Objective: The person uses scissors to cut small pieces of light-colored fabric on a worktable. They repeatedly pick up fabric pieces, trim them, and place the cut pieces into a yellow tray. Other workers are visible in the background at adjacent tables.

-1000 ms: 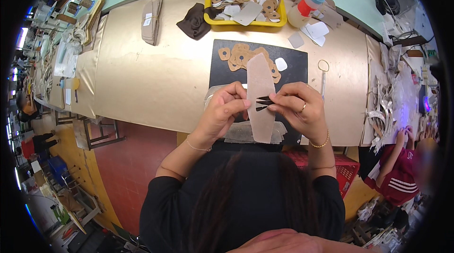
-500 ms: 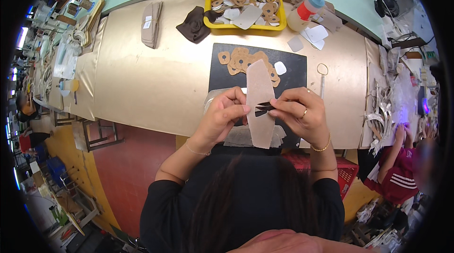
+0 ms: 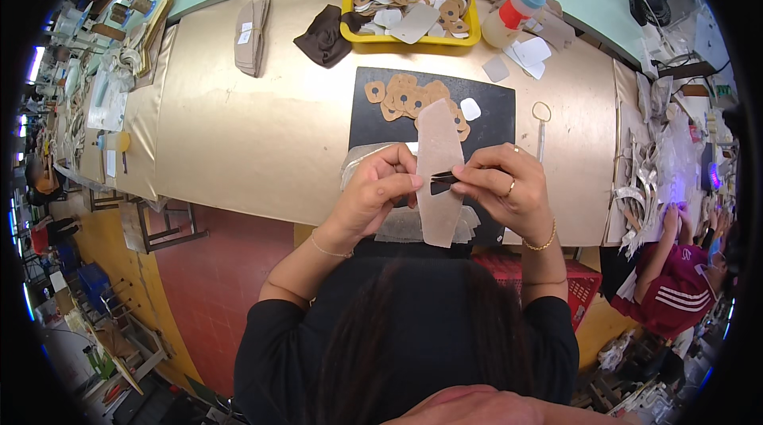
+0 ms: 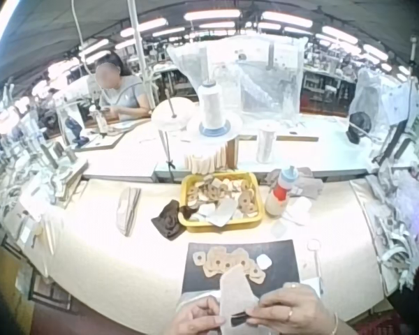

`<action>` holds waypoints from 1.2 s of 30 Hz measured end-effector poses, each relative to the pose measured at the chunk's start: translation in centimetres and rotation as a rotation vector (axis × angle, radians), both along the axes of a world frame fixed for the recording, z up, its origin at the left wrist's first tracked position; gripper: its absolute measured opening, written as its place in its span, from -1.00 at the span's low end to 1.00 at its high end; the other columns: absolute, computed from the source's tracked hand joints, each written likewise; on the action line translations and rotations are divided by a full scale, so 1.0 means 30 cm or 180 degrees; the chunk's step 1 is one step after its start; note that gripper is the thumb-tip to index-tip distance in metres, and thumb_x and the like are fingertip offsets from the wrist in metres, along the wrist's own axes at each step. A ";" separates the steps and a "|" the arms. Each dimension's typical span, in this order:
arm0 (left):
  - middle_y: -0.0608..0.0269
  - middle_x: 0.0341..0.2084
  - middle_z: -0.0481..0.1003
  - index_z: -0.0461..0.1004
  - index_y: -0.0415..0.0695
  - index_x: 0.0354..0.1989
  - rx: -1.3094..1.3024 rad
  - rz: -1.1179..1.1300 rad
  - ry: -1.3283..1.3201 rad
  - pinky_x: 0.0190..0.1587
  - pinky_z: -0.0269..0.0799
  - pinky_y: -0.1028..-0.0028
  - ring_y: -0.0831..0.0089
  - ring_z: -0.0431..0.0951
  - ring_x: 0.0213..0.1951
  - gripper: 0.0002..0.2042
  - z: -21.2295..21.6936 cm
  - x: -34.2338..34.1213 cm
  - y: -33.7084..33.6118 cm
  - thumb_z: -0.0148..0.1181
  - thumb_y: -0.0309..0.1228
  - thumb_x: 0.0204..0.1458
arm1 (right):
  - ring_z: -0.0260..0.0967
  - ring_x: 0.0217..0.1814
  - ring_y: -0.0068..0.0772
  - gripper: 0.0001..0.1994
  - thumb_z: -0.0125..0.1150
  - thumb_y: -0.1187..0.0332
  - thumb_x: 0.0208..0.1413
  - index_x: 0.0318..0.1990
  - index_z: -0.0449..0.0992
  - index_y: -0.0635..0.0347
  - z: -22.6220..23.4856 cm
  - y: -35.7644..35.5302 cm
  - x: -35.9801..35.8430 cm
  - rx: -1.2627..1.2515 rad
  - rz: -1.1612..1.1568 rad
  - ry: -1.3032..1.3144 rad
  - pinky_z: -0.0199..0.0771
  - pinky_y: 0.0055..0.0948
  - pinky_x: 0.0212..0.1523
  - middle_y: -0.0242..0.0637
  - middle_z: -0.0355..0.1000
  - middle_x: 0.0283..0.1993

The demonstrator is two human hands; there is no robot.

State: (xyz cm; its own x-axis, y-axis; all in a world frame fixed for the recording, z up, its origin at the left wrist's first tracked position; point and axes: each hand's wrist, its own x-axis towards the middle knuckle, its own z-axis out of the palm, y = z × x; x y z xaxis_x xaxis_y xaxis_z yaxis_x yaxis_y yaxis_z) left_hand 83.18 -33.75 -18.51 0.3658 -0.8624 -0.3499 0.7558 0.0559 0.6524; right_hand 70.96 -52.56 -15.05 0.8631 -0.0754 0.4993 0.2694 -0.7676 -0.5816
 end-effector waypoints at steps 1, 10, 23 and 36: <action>0.33 -0.45 0.43 0.37 -0.12 -0.35 -0.0009 -0.0012 -0.0009 -0.31 0.37 0.53 0.56 0.42 -0.41 -0.86 0.001 0.002 0.001 0.24 -0.47 0.02 | 0.36 -0.47 -0.44 -0.76 0.51 0.38 -0.21 -0.32 0.63 0.08 0.001 0.000 0.000 -0.0010 0.0016 -0.0004 0.23 -0.46 -0.48 -0.42 0.47 -0.39; 0.34 -0.44 0.47 0.38 -0.15 -0.34 0.0029 -0.0432 -0.0222 -0.32 0.35 0.60 0.59 0.50 -0.38 -0.88 0.008 -0.002 0.002 0.22 -0.48 0.04 | 0.43 -0.45 -0.40 -0.77 0.51 0.38 -0.21 -0.32 0.64 0.12 0.008 -0.053 -0.001 0.0365 0.0646 0.0244 0.34 -0.45 -0.44 -0.40 0.48 -0.39; 0.28 -0.46 0.54 0.41 -0.18 -0.33 0.0115 -0.0588 -0.0262 -0.38 0.35 0.60 0.58 0.56 -0.36 -0.91 0.016 -0.004 -0.005 0.20 -0.49 0.06 | 0.40 -0.44 -0.40 -0.72 0.51 0.35 -0.23 -0.27 0.65 0.07 0.006 -0.055 -0.020 0.0312 0.0645 0.0250 0.31 -0.45 -0.43 -0.42 0.47 -0.38; 0.31 -0.55 0.49 0.44 -0.22 -0.35 0.0055 -0.1266 0.0509 -0.41 0.37 0.57 0.61 0.44 -0.53 -0.89 -0.008 -0.004 0.003 0.22 -0.47 0.00 | 0.39 -0.44 -0.44 -0.81 0.50 0.32 -0.20 -0.36 0.66 0.04 0.025 -0.058 -0.032 0.0425 0.1071 0.0397 0.31 -0.45 -0.43 -0.48 0.47 -0.38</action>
